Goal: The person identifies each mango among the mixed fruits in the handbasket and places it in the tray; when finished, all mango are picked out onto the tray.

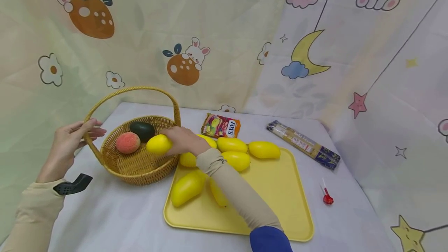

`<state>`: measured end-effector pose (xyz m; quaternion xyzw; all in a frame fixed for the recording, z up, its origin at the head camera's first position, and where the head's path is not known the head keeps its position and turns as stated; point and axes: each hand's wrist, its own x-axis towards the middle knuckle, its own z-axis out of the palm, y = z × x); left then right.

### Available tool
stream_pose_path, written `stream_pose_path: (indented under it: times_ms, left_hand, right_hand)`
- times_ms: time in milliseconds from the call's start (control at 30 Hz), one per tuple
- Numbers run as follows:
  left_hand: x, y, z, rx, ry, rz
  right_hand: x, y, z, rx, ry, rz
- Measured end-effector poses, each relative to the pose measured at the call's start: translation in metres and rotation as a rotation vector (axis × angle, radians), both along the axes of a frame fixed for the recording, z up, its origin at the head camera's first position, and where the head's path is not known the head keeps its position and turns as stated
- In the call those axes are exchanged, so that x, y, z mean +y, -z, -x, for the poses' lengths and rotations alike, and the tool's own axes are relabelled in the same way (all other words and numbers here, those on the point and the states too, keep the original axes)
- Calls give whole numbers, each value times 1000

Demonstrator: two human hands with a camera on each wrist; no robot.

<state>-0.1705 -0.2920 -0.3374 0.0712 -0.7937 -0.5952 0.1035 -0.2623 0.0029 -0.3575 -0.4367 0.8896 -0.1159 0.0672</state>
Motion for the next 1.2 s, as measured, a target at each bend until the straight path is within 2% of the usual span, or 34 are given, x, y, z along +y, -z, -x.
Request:
stream_pose_path:
  times_ms: [200,367,533,800,1033,1200]
  left_hand:
    - [-3,-1,0,11,8,-36]
    - [-2,-2,0,11,-3,-28]
    - [-2,-2,1,8,6,-17]
    - [-3,-2,1,6,26,-45]
    - [-3,-1,0,4,26,-35]
    - [-1,0,-1,-6,10,6]
  right_hand:
    - [52,-16,-5,-19,69,63]
    - [99,-19,-10,-23,149,61]
    - [143,-14,-20,-9,219,32]
    - [199,-4,-38,-16,301,64]
    - [236,7,-52,26,319,94]
    - [259,15,-60,22,379,72]
